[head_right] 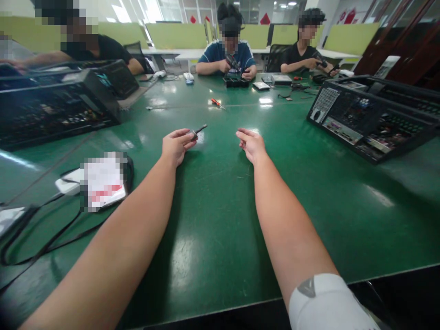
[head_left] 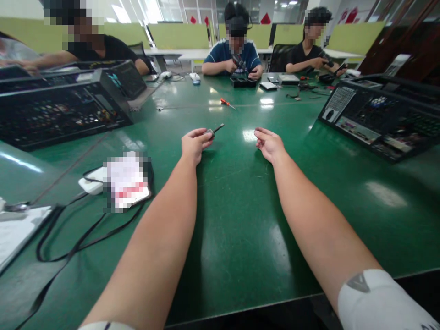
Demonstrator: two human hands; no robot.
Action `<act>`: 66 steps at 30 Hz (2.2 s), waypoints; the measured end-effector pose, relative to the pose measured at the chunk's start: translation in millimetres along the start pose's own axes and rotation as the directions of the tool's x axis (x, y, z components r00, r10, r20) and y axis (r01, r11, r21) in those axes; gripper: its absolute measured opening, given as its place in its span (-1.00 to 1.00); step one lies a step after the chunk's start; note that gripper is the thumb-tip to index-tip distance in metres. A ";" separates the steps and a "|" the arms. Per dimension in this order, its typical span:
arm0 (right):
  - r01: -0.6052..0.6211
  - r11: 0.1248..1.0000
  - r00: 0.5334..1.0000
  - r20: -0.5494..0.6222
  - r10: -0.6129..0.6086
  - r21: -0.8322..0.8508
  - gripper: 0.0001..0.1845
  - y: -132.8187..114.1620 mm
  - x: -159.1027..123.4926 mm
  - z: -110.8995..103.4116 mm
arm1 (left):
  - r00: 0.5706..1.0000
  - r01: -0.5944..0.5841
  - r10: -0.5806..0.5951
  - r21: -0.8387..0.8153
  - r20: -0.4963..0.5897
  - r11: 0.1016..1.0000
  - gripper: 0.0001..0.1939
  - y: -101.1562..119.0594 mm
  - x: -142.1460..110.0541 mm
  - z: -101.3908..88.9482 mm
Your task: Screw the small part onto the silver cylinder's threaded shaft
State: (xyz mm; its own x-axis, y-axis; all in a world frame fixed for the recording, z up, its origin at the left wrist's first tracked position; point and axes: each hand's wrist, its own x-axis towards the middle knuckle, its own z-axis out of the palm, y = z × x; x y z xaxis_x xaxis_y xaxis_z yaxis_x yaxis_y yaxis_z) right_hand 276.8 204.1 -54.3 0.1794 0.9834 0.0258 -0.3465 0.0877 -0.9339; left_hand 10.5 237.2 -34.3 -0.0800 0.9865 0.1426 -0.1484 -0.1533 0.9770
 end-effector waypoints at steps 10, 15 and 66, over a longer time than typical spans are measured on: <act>0.042 0.997 0.996 0.078 -0.037 -0.062 -0.75 12.4 -0.5 36.8 | 0.981 0.020 -0.021 0.008 0.194 1.000 -0.58 -2.5 -5.1 10.8; 0.043 0.996 0.997 0.061 -0.039 -0.073 -0.79 12.7 -3.7 42.3 | 0.973 0.015 -0.018 0.017 0.228 1.000 -0.57 -0.8 -7.4 11.1; 0.618 0.576 0.643 0.765 0.020 -0.535 -0.83 -58.6 -231.8 7.2 | 0.794 -0.313 0.049 0.339 0.606 0.887 -0.82 67.8 -254.7 -29.4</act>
State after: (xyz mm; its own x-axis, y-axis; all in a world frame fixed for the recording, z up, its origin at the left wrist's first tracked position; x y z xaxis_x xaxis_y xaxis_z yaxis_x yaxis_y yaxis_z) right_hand 248.9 -27.9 -3.0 -0.5960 0.7560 0.2707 0.4041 0.5737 -0.7124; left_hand -8.1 -26.1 -9.0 0.5261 0.8106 0.2573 0.2274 -0.4256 0.8759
